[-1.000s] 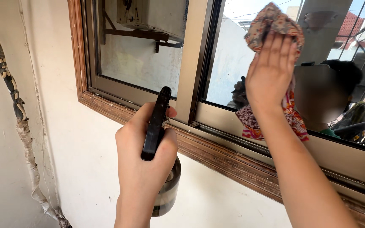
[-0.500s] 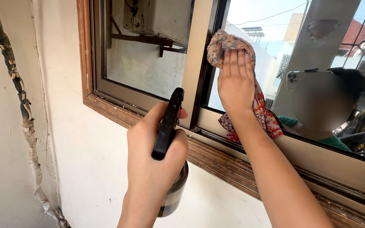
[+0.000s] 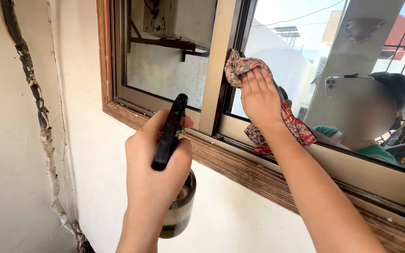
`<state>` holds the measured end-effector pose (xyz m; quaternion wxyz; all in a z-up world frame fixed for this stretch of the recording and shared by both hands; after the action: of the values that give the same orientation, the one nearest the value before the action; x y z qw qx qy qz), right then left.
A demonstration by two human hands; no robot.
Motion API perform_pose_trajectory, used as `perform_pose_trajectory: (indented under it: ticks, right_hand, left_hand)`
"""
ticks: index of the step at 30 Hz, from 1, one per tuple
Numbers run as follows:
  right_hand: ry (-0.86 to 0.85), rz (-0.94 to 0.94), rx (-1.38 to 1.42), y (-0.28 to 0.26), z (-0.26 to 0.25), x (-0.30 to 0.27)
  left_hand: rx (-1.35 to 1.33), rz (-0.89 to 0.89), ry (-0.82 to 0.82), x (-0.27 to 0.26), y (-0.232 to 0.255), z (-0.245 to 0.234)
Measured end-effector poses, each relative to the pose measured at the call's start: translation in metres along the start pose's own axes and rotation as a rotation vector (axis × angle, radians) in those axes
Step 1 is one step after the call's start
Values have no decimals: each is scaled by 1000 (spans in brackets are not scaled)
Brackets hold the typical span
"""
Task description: The person sprays a window with a spray bottle and wipes the glass with a patterned cloth. They repeatedly spray and wipe the same window pane, moving the cloth across the surface to clean it.
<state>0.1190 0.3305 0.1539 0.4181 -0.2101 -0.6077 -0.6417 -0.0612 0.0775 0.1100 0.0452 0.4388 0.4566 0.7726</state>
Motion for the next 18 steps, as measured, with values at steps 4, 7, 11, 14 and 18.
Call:
perform_pose_trajectory:
  ticks: [4,7,11,14,18]
  right_hand:
    - [-11,-35,-39,20,-17,-6]
    - [-54,-26,-161,44,-33,-9]
    - [-68,19,-200,86,-61,-13]
    - [-44,34,-224,123,-80,-18]
    - [-79,42,-311,171,-103,-33]
  left_hand:
    - [-35,46,-9,-5,11,0]
    - [-59,52,-23,-10,17,1]
    - [-58,100,-30,-19,32,8]
    - [-71,133,-51,-22,46,22]
    - [-194,217,-131,-21,67,43]
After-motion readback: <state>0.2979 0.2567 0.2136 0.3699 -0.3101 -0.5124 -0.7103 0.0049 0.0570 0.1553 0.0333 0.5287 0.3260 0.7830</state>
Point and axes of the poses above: each hand's wrist, its own x-axis towards the middle knuckle, its own z-axis out of the palm, y = z × x, the point moved 7 cm from there along x, towards the middle knuckle, and after that the axes turned 11 degrees about y, right-handed, at the moved point
